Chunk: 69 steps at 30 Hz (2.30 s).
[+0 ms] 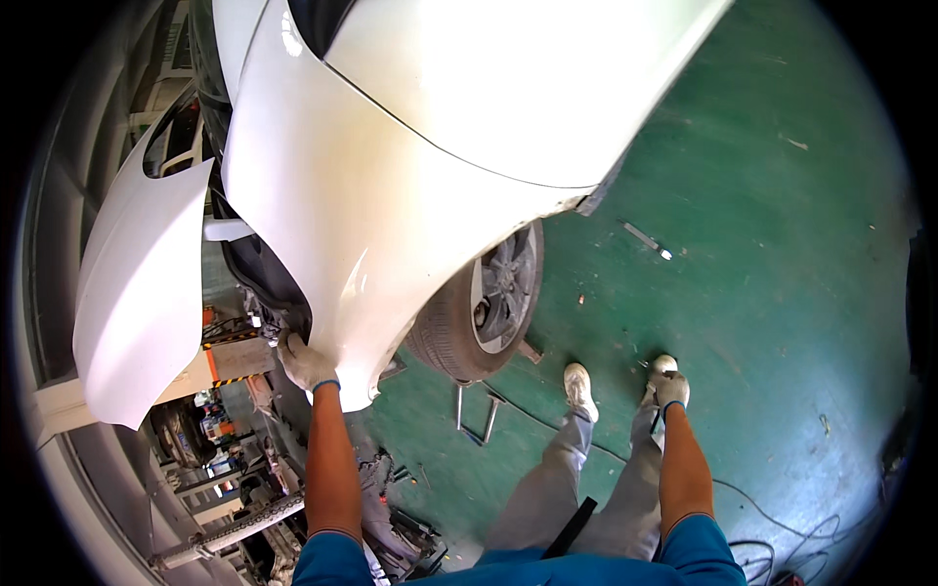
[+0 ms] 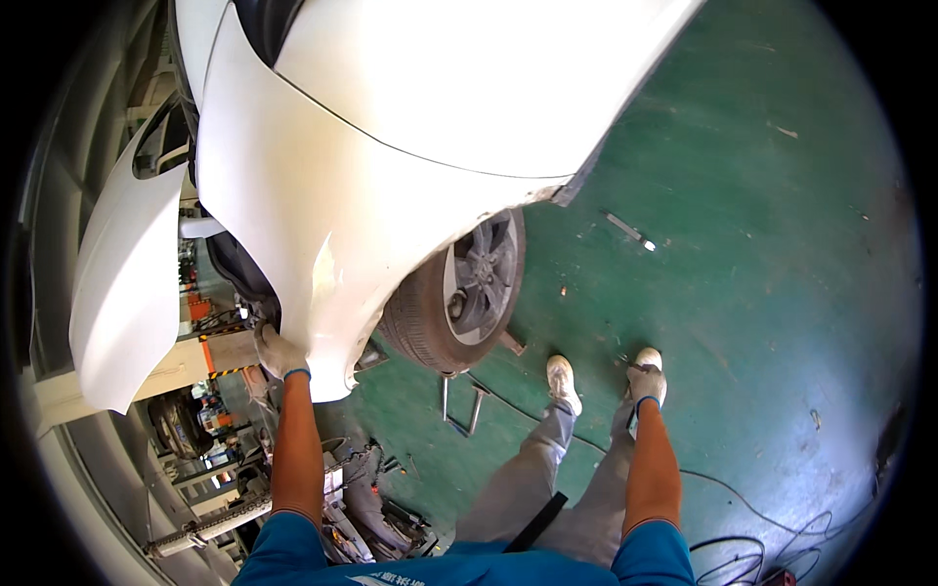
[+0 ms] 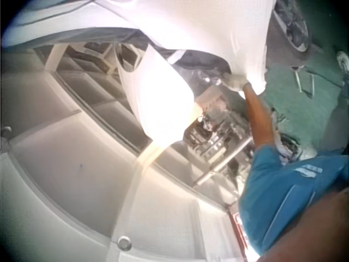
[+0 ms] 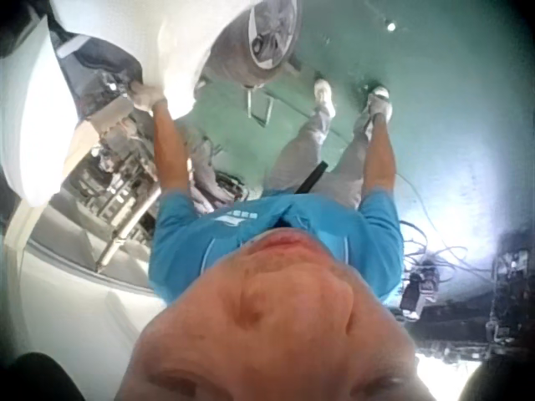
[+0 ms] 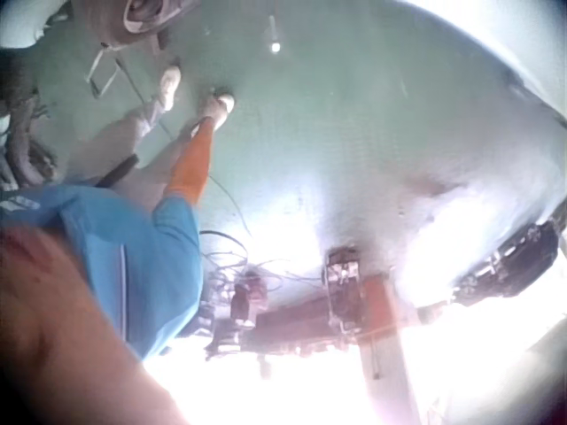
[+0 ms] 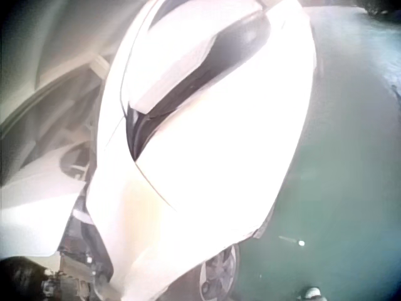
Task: The person is repairing a car's front bumper. They use a screwdriver to loosen screws and a hammer with a metal rod to adjust the bumper's position. The person works on the bumper's alignment and attachment points.
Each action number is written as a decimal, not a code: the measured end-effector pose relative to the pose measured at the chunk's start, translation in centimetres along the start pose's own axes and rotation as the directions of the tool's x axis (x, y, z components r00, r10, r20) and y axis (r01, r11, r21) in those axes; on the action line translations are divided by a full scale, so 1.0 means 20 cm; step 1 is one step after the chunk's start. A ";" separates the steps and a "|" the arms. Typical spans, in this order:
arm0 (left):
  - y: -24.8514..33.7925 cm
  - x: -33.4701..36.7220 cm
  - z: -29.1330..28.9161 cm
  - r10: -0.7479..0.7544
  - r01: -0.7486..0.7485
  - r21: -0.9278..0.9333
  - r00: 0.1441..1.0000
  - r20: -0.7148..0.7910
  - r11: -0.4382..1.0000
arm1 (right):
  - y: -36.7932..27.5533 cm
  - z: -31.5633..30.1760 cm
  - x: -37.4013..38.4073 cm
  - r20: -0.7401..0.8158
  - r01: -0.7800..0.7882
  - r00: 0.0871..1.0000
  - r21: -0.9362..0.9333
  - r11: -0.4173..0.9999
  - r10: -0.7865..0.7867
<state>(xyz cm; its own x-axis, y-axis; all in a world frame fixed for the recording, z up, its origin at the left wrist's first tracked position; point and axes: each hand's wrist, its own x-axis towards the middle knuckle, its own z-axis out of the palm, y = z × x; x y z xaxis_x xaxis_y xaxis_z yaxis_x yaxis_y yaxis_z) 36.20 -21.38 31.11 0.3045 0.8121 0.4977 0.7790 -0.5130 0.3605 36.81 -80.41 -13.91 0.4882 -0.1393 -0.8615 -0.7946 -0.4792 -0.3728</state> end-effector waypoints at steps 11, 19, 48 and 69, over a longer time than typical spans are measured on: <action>-0.05 -0.02 0.01 -0.029 0.030 -0.088 1.000 0.006 0.996 | -0.18 0.47 0.22 0.097 0.177 0.984 -0.527 0.831 -0.148; -0.28 0.00 0.09 0.567 -0.500 0.434 0.823 -0.029 0.749 | -0.82 0.60 -0.05 0.422 0.592 0.768 -0.184 0.785 -0.481; -1.76 -0.14 -0.39 -0.746 0.536 -0.708 0.665 0.017 0.461 | -2.33 1.46 -2.23 0.359 0.572 -0.684 -0.275 -0.773 -0.635; -1.87 0.02 -0.55 -0.089 0.212 -0.108 0.747 0.659 0.971 | -2.32 1.47 -2.22 0.377 0.538 -0.692 -0.298 -0.788 -0.615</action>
<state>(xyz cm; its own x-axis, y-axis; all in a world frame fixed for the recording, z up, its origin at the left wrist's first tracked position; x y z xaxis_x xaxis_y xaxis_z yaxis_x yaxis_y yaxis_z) 1.16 -4.89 26.55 0.5190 0.8355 -0.1806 0.7620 -0.3565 0.5406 41.42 -26.59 31.48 0.0150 0.7181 0.6958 0.9968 0.0442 -0.0671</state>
